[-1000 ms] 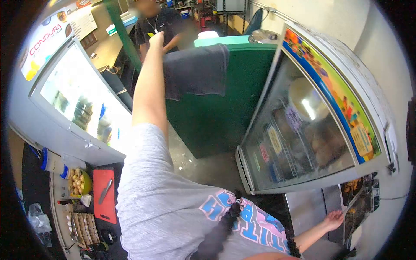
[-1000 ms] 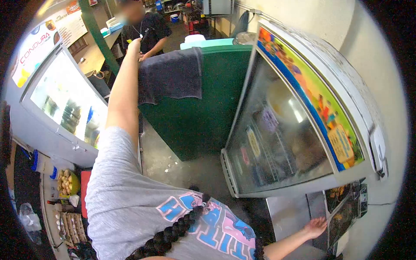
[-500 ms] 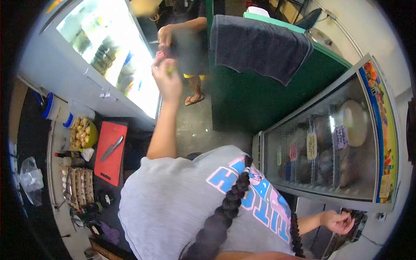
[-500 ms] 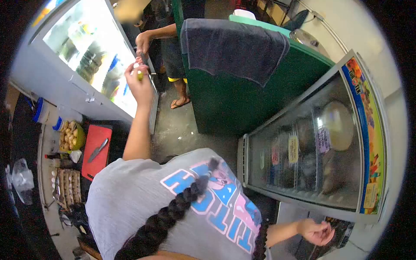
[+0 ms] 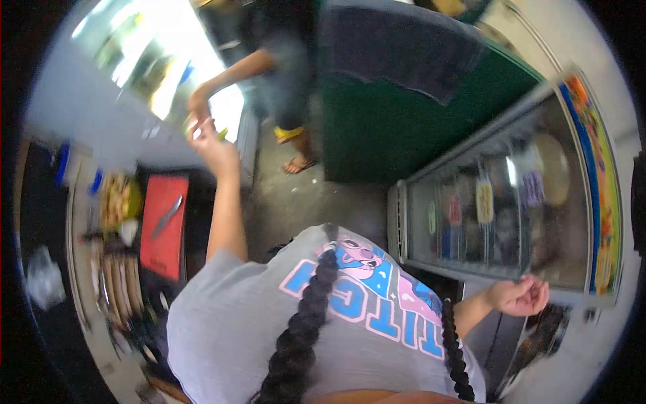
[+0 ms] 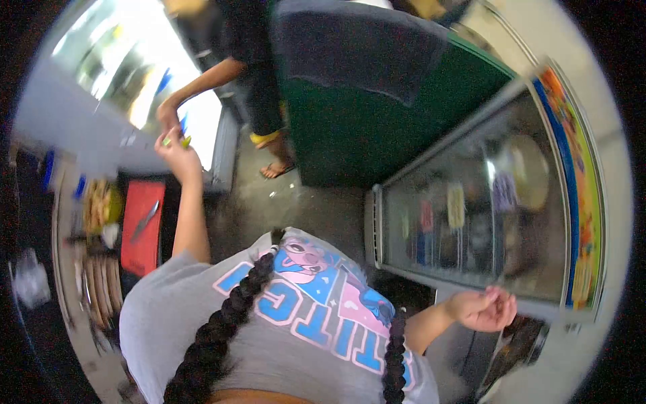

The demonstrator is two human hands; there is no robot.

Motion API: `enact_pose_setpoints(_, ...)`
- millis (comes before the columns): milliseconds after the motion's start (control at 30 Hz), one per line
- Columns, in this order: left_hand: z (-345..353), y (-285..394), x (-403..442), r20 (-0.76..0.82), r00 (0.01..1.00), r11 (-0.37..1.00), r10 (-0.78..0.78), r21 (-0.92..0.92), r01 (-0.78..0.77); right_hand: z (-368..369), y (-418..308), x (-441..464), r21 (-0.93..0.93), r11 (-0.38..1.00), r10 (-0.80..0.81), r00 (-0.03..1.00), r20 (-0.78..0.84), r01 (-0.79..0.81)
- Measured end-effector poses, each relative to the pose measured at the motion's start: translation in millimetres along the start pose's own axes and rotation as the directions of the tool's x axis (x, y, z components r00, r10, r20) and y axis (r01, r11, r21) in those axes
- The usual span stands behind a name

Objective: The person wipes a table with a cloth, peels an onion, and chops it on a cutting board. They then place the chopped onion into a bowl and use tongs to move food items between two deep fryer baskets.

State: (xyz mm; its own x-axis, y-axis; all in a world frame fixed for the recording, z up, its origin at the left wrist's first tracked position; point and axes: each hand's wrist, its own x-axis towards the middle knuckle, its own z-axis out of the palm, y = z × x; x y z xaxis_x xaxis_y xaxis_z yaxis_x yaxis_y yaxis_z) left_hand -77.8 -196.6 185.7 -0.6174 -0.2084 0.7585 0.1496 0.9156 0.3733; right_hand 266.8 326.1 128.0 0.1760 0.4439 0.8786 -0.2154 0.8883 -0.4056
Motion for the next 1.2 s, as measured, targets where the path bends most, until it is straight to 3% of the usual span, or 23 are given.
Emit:
enact_pose_setpoints(67,-15.3,8.0,-15.5,0.076,0.992,0.982,-0.098,0.168,0.084,23.3,12.9,2.9,0.176,0.981,0.066,0.994,0.086,-0.08)
enact_pose_setpoints(133,-14.8,9.1,-24.5,0.039,0.999,0.969,0.023,0.247,-0.032,47.4,38.3,-1.5,0.325,0.936,0.081,0.981,0.175,-0.135)
enact_pose_setpoints(200,-14.5,21.1,-30.2,0.036,0.999,0.991,-0.038,0.133,0.033,79.1,61.2,-13.7,0.456,0.868,0.075,0.96,0.271,-0.196)
enact_pose_setpoints(233,-12.7,22.2,-30.7,0.031,0.999,0.991,-0.005,0.135,0.0,90.9,66.6,-25.2,0.424,0.863,0.119,0.925,0.361,-0.276)
enact_pose_setpoints(300,-14.9,8.3,-32.7,-0.012,1.0,0.985,0.028,0.169,-0.026,125.3,62.8,-35.7,0.396,0.84,0.122,0.84,0.529,-0.371)
enact_pose_setpoints(333,-10.7,-5.4,-32.9,-0.035,0.998,0.993,0.043,0.113,-0.039,133.3,64.3,-52.0,0.399,0.759,0.177,0.752,0.635,-0.515)
enact_pose_setpoints(367,-21.6,4.0,-35.0,-0.03,0.998,0.989,0.051,0.138,-0.046,145.3,48.0,-55.2,0.45,0.588,0.169,0.646,0.744,-0.672)
enact_pose_setpoints(467,-47.5,23.8,-41.7,-0.054,0.992,0.984,0.11,0.147,-0.101,177.3,41.7,-90.2,0.329,0.584,0.037,0.43,0.902,-0.742)
enact_pose_setpoints(500,-58.3,26.0,-50.2,-0.068,0.996,0.99,0.064,0.133,-0.054,185.8,29.8,-93.6,0.315,0.597,-0.031,0.371,0.928,-0.738)
enact_pose_setpoints(567,-66.9,23.4,-58.3,-0.103,0.995,0.993,0.013,0.117,-0.001,199.2,6.4,-96.6,0.27,0.621,-0.126,0.247,0.961,-0.735)
enact_pose_setpoints(600,-69.8,13.5,-65.1,-0.185,0.981,0.997,-0.056,0.039,0.064,204.5,-4.8,-99.1,0.232,0.626,-0.152,0.175,0.973,-0.744)
enact_pose_setpoints(633,-72.5,2.3,-73.4,-0.262,0.957,0.992,-0.128,-0.046,0.12,211.0,-13.8,-106.9,0.299,0.607,-0.235,0.194,0.953,-0.736)
enact_pose_setpoints(667,-66.8,-27.0,-83.0,-0.269,0.934,0.967,-0.234,-0.166,0.195,213.3,-21.2,-109.0,0.29,0.613,-0.297,0.126,0.946,-0.735)
enact_pose_setpoints(733,-77.2,-32.1,-98.4,-0.157,0.81,0.724,-0.565,-0.566,0.395,216.4,-28.0,-114.9,0.299,0.586,-0.445,0.009,0.896,-0.753)
enact_pose_setpoints(767,-82.8,-32.2,-102.4,-0.141,0.774,0.675,-0.618,-0.6,0.43,215.5,-30.5,-121.1,0.376,0.56,-0.505,0.056,0.861,-0.738)
enact_pose_setpoints(800,-89.9,-36.7,-109.3,-0.095,0.77,0.656,-0.631,-0.595,0.464,215.9,-29.9,-127.4,0.424,0.56,-0.561,0.051,0.826,-0.711)
enact_pose_setpoints(867,-101.0,-45.6,-119.2,-0.123,0.802,0.717,-0.584,-0.541,0.44,214.7,-26.6,-130.9,0.288,0.629,-0.556,-0.159,0.816,-0.723)
enact_pose_setpoints(967,-114.4,-48.6,-123.4,-0.083,0.789,0.683,-0.609,-0.56,0.469,211.2,-25.9,-142.0,0.247,0.686,-0.536,-0.245,0.808,-0.685)
enact_pose_setpoints(1033,-118.4,-51.4,-120.6,-0.039,0.803,0.687,-0.595,-0.543,0.483,216.7,-27.9,-167.8,0.23,0.687,-0.511,-0.233,0.828,-0.689)
enact_pose_setpoints(1067,-120.5,-49.7,-115.3,0.065,0.856,0.721,-0.513,-0.508,0.471,220.7,-31.6,-180.8,0.224,0.685,-0.496,-0.218,0.841,-0.693)
enact_pose_setpoints(1100,-121.3,-48.8,-110.4,0.171,0.89,0.755,-0.423,-0.476,0.451,224.5,-41.2,-189.9,0.155,0.713,-0.458,-0.287,0.841,-0.684)
enact_pose_setpoints(1133,-120.3,-49.6,-105.9,0.188,0.886,0.749,-0.423,-0.478,0.459,228.5,-54.1,-199.4,0.086,0.738,-0.419,-0.354,0.836,-0.67)
enact_pose_setpoints(1200,-117.6,-56.6,-92.8,0.419,0.87,0.871,-0.26,-0.287,0.398,240.6,-84.2,-227.3,0.052,0.65,-0.479,-0.356,0.802,-0.758)
